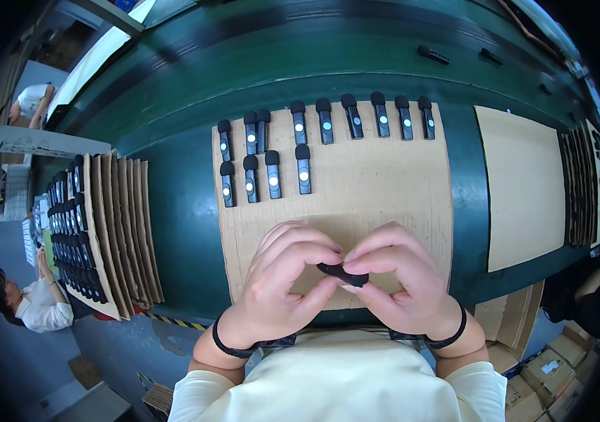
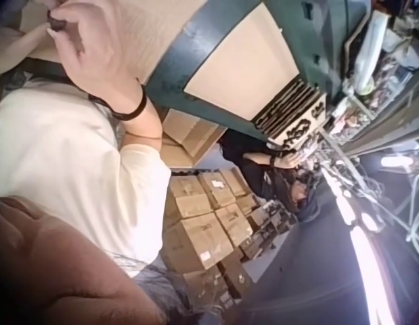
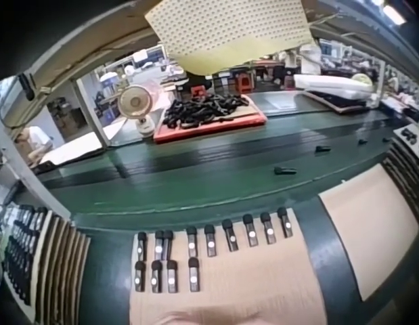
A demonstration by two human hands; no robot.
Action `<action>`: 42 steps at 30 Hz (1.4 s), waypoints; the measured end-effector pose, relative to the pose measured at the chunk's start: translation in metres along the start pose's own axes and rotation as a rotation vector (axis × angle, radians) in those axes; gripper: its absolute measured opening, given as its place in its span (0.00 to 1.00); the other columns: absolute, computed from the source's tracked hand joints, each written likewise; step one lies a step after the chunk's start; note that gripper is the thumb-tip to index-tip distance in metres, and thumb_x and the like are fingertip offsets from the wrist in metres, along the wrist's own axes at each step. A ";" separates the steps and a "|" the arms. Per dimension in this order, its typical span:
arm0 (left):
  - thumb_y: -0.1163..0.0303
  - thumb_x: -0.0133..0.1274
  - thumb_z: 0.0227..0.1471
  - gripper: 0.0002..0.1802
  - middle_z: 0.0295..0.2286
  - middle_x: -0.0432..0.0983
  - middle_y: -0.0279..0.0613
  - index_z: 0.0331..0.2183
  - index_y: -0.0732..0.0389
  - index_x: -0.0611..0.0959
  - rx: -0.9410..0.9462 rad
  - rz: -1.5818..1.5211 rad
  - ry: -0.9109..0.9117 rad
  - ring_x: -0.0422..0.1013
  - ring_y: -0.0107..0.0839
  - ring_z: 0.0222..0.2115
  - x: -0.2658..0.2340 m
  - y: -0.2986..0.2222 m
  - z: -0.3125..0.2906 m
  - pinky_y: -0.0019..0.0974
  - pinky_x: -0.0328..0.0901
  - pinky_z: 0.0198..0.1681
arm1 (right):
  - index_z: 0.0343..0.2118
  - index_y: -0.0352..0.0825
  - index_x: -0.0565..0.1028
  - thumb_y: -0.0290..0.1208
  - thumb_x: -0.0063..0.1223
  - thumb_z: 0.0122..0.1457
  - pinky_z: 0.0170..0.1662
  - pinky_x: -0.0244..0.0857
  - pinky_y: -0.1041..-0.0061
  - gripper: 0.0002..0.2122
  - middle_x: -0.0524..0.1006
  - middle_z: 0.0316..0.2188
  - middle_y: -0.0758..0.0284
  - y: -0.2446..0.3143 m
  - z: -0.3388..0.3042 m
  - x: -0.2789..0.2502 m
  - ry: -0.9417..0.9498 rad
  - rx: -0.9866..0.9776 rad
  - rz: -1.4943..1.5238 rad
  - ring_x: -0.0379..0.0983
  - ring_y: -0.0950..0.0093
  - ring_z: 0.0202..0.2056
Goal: The person picks up microphones and foam covers, slides the covers onto the microphones, and aligns the assembled units in rows on a cardboard sheet.
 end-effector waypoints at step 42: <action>0.76 0.59 0.46 0.34 0.59 0.58 0.56 0.56 0.62 0.66 -0.443 0.243 -0.212 0.57 0.49 0.60 -0.084 0.083 -0.057 0.48 0.52 0.62 | 0.37 0.34 0.73 0.25 0.59 0.51 0.43 0.69 0.68 0.11 0.73 0.39 0.61 -0.071 0.111 -0.046 0.196 0.045 -0.792 0.72 0.62 0.39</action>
Point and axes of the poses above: each hand's wrist, its own z-axis towards the middle knuckle, its own x-axis out of the palm, y = z × x, the point moved 8 cm from there along z, towards the middle knuckle
